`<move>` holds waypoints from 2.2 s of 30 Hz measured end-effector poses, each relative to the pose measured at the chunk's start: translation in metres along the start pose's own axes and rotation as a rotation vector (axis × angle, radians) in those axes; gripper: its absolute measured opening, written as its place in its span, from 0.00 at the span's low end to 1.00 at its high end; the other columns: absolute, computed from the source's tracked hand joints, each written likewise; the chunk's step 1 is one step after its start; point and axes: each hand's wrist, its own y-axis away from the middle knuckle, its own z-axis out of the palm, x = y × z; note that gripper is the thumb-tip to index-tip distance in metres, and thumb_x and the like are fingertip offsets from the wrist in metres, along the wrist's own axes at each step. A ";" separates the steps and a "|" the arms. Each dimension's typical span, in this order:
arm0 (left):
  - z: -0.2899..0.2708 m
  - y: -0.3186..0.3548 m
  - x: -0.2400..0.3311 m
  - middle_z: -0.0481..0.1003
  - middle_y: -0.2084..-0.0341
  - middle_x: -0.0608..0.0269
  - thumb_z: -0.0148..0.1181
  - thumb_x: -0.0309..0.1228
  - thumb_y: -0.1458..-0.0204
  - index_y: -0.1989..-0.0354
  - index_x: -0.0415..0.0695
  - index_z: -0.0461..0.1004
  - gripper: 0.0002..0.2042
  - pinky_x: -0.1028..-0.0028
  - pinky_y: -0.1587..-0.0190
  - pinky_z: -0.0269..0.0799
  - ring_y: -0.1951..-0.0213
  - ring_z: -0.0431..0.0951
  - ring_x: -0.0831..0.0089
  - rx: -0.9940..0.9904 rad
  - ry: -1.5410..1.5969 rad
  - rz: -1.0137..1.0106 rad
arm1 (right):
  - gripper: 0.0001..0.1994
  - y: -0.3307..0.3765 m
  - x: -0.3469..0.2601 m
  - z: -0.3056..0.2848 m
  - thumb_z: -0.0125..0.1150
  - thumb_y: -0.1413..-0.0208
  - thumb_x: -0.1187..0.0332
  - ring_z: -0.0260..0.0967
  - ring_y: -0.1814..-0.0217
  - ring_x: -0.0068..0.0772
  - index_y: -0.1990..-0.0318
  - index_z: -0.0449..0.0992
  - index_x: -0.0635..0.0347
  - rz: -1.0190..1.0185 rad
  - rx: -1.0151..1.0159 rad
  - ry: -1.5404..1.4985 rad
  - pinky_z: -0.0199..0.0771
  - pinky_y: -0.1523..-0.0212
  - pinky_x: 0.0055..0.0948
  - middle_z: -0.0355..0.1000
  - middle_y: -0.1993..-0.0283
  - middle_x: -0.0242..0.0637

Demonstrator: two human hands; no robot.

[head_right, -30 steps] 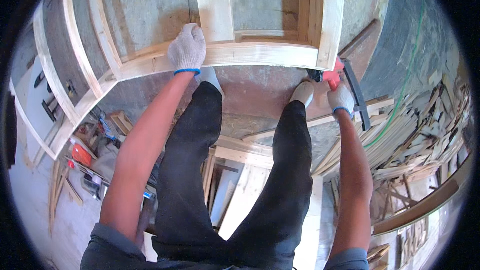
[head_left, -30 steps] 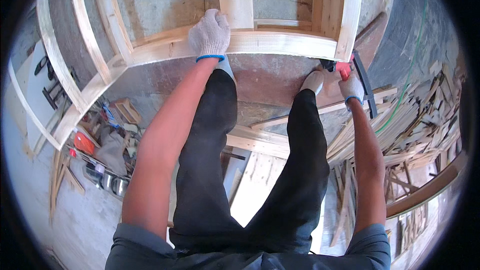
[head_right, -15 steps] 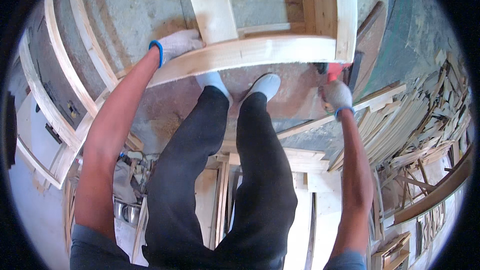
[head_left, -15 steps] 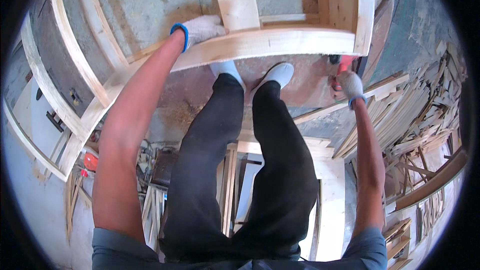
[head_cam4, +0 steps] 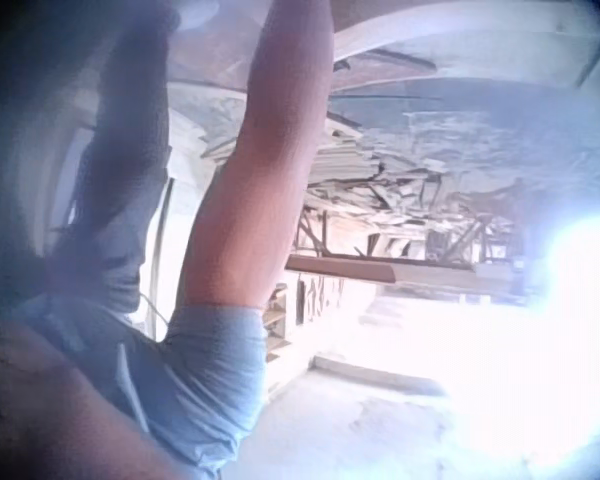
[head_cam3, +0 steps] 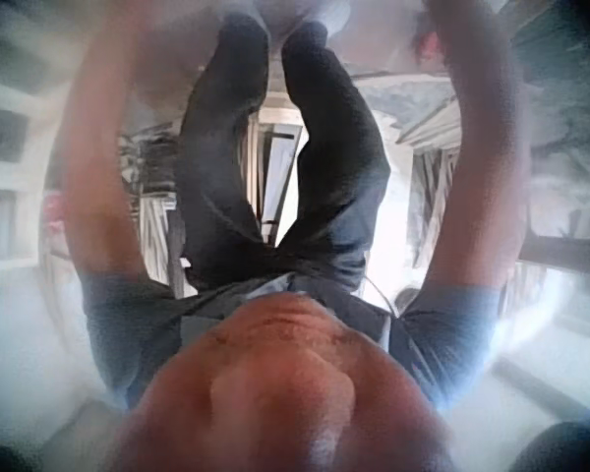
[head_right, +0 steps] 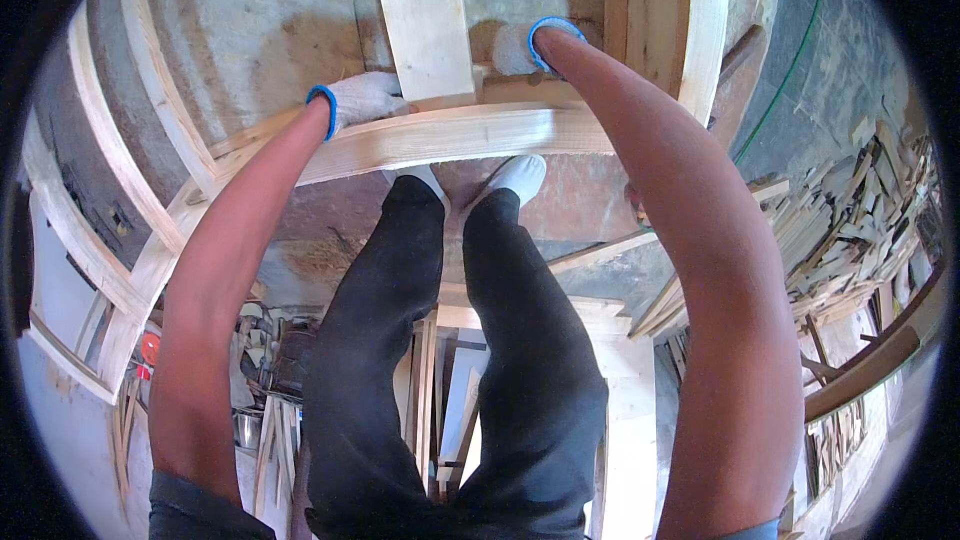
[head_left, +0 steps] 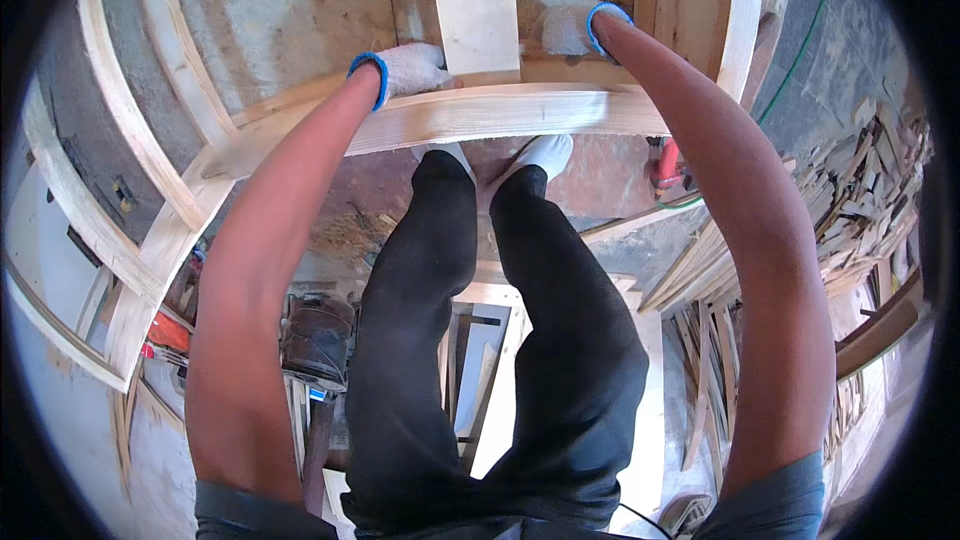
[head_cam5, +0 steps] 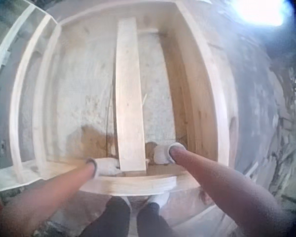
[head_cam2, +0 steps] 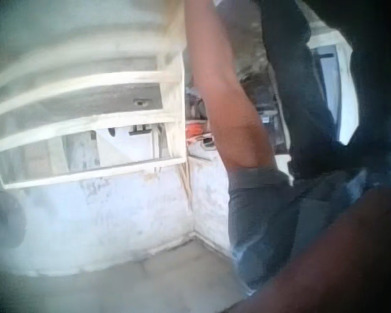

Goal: The person measures and marks a wooden plank, cuts it with a table saw, and then assembles a wooden frame by attaching smaller pieces using a nail gun. The person also picks up wood scraps and connects an air hose to the nail gun.

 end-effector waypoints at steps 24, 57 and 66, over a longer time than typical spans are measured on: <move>-0.011 -0.007 0.017 0.80 0.51 0.44 0.56 0.52 0.39 0.45 0.41 0.78 0.26 0.59 0.46 0.72 0.51 0.79 0.52 -0.047 -0.227 -0.073 | 0.12 -0.028 -0.013 0.039 0.59 0.41 0.62 0.75 0.62 0.36 0.57 0.84 0.58 0.140 -0.086 -0.188 0.76 0.54 0.41 0.82 0.59 0.41; -0.016 0.014 0.032 0.82 0.55 0.43 0.60 0.53 0.44 0.48 0.37 0.79 0.29 0.62 0.48 0.73 0.54 0.82 0.53 0.004 -0.145 -0.147 | 0.15 0.185 -0.089 0.317 0.64 0.47 0.58 0.79 0.57 0.56 0.60 0.80 0.59 1.549 0.748 -0.745 0.76 0.57 0.47 0.80 0.64 0.52; -0.017 0.077 0.065 0.78 0.48 0.44 0.54 0.42 0.39 0.45 0.37 0.76 0.22 0.60 0.41 0.70 0.45 0.77 0.50 0.800 -0.064 -0.088 | 0.18 0.331 -0.172 0.198 0.60 0.49 0.57 0.78 0.55 0.61 0.57 0.80 0.60 1.533 0.369 -0.823 0.78 0.54 0.51 0.79 0.60 0.58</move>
